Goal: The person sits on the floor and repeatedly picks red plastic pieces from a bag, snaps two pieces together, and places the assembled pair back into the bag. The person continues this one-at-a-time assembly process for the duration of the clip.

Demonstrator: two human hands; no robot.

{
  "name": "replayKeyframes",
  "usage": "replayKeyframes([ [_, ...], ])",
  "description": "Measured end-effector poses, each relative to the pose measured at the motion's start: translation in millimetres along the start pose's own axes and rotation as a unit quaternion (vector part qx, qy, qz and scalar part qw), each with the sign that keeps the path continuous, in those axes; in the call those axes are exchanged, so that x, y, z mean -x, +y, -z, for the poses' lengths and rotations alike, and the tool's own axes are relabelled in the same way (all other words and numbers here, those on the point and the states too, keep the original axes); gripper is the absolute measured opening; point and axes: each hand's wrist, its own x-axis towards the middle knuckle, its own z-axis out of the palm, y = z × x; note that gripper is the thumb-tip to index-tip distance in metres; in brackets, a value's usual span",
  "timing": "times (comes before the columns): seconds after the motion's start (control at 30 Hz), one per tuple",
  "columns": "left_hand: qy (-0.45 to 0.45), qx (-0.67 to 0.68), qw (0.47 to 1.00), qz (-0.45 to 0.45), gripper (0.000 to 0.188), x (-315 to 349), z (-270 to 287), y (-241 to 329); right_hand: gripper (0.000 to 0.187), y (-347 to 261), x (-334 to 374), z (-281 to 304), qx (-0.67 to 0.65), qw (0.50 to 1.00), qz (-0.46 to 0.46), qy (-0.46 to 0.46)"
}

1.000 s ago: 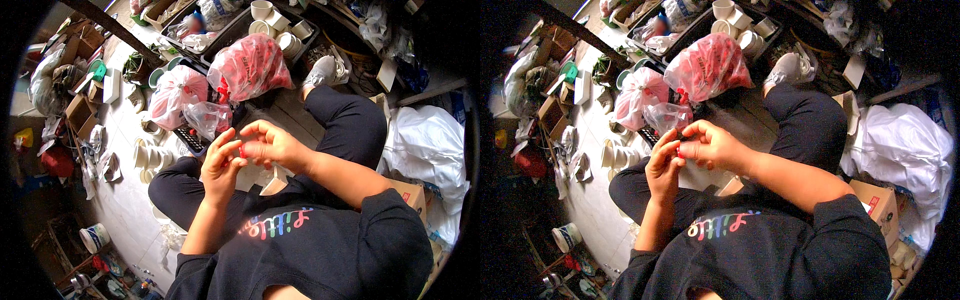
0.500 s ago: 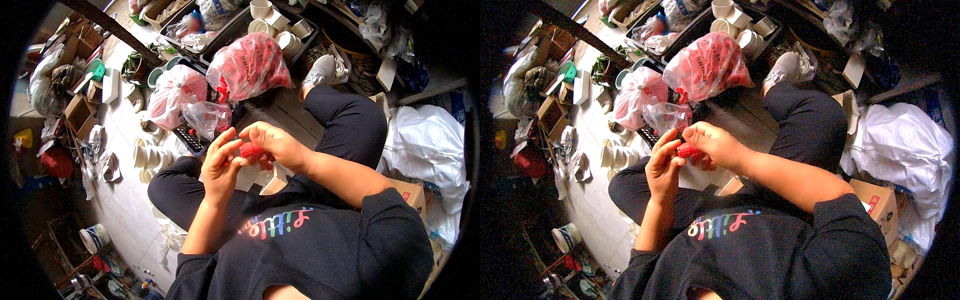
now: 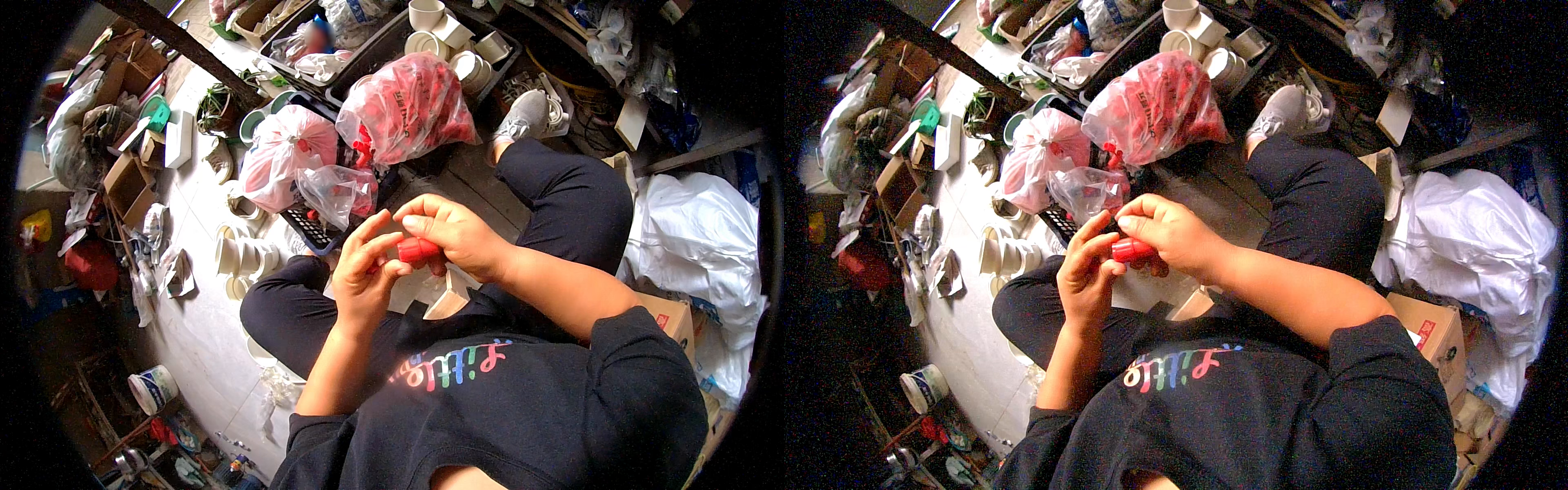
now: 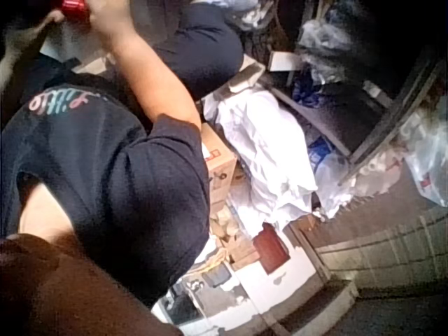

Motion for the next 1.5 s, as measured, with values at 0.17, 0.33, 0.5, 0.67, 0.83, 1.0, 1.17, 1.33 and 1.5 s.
replayKeyframes([
  [0.17,0.019,0.038,0.998,0.038,0.037,-3,2,-9,0.031,0,1,-5,0.015,0.999,0.004,-0.033],
  [0.33,-0.045,0.062,0.991,0.112,0.026,-22,29,-44,0.025,6,-24,1,0.039,0.997,-0.066,-0.001],
  [0.5,-0.036,-0.204,0.954,0.218,0.024,-96,67,-121,0.038,22,-99,6,0.296,0.947,-0.124,0.020],
  [0.67,-0.046,-0.324,0.908,0.263,0.038,-154,59,-185,0.052,53,-191,30,0.633,0.769,-0.044,0.071],
  [0.83,-0.106,-0.369,0.843,0.377,0.044,-188,40,-219,0.076,63,-238,43,0.730,0.668,-0.127,0.061],
  [1.0,-0.149,-0.390,0.830,0.369,0.032,-208,37,-241,0.036,76,-262,83,0.599,0.755,-0.034,0.264],
  [1.17,-0.172,-0.411,0.827,0.342,0.032,-224,51,-234,0.019,28,-239,91,0.779,0.626,-0.028,0.004],
  [1.33,-0.199,-0.417,0.840,0.285,0.033,-243,54,-246,0.021,1,-227,97,0.770,0.636,0.028,-0.032],
  [1.5,-0.195,-0.416,0.848,0.264,0.032,-266,58,-224,0.024,-27,-218,97,0.742,0.664,0.073,-0.057],
])
